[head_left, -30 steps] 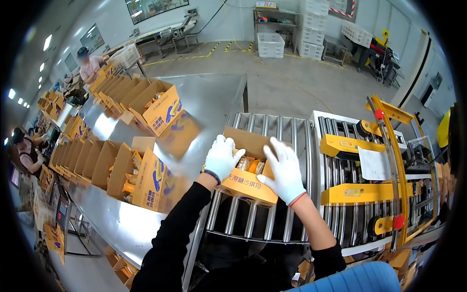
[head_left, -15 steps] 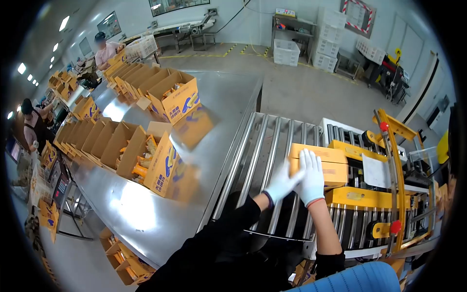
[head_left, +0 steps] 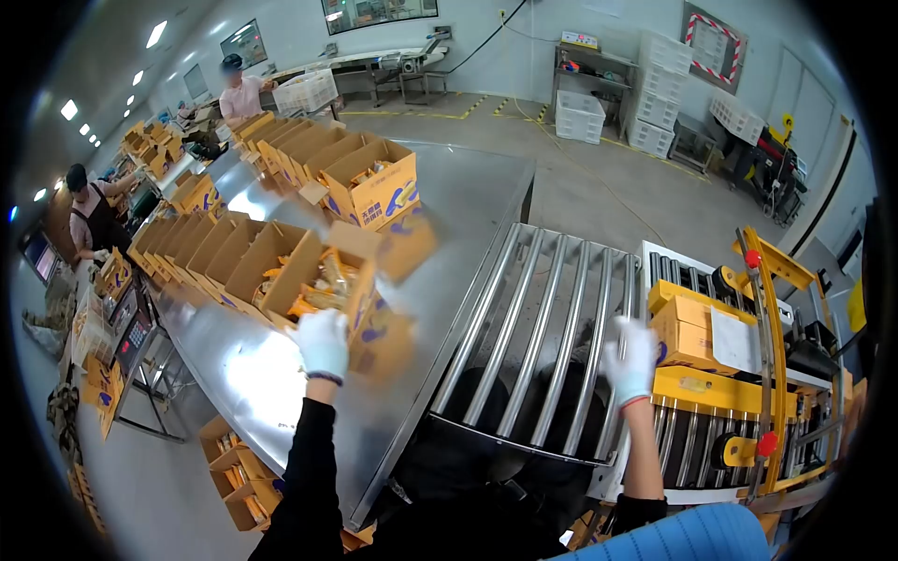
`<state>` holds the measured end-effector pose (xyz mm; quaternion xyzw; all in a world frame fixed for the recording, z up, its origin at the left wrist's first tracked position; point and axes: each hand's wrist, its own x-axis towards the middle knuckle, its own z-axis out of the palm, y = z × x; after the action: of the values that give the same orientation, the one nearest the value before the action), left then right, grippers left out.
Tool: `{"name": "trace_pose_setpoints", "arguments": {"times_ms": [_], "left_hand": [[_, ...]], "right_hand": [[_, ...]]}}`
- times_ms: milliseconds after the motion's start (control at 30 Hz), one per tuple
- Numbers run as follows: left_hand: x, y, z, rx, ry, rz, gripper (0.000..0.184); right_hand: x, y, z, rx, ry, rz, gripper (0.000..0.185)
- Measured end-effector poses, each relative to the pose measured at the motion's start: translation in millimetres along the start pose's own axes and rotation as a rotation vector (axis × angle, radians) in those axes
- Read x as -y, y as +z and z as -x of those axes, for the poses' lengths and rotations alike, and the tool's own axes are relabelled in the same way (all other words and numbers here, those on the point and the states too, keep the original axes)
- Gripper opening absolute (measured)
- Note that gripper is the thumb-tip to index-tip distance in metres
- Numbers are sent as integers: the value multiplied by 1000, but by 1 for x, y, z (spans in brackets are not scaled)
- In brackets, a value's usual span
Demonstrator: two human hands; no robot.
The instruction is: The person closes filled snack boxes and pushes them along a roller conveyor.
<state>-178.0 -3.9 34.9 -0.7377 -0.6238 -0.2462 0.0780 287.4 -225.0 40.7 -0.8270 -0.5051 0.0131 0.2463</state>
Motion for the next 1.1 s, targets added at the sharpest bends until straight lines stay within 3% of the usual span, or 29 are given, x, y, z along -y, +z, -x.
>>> {"name": "trace_pose_setpoints", "arguments": {"times_ms": [33,100,133,167,200,233,300,333,367,433,467,500,533,600,633,700,733,767,833,867,967,1033,1100], "left_hand": [[-27,-19,11,73,54,-41,18],[-38,-26,34,109,229,211,14],[-45,-33,33,117,241,214,14],[-52,-42,35,139,388,412,11],[-59,-49,36,158,528,614,11],[-68,-56,30,264,534,698,15],[-85,-45,19,411,526,938,16],[-92,-37,6,505,558,1007,15],[-99,-30,-7,603,590,1077,14],[-123,-21,-26,954,367,1071,19],[-137,-6,-31,943,230,1032,17],[-148,12,-32,930,92,984,16],[-152,25,-30,930,92,981,16],[-155,42,-23,246,570,659,26],[-154,46,-18,254,563,649,26],[-150,48,-10,-31,283,616,44],[-142,60,-4,113,79,739,55],[-131,68,-3,111,79,726,55],[-119,79,-6,740,-228,1475,53],[-127,70,-10,807,-178,1428,53],[-183,71,-20,927,-162,1350,51],[-249,78,-11,714,-196,1341,50],[-318,83,23,474,5,1349,53]], "right_hand": [[-10,59,8,-121,-203,-376,57],[40,93,18,140,-145,-334,84],[56,114,23,91,-173,-437,97],[68,138,24,28,-154,-665,103],[86,126,26,17,-224,-600,104],[103,100,23,6,-297,-531,105],[115,64,20,-84,-525,-345,97],[111,47,19,99,-611,-182,85],[94,53,21,131,-693,-188,69],[83,42,17,250,-646,-457,54],[78,36,12,399,-378,-705,42],[87,29,8,378,-148,-846,49],[87,27,-4,321,-305,-621,54],[94,25,-27,123,-623,-153,74],[100,21,-34,49,-672,-130,81],[124,11,-31,-91,-556,100,85],[122,21,-24,-96,-508,77,87],[123,19,-7,-68,-495,72,89],[119,16,27,276,-461,-33,91],[110,21,37,281,-451,-36,91],[78,15,44,187,-412,141,97],[54,7,22,113,-246,298,104],[17,10,-6,-4,-159,381,111]]}}
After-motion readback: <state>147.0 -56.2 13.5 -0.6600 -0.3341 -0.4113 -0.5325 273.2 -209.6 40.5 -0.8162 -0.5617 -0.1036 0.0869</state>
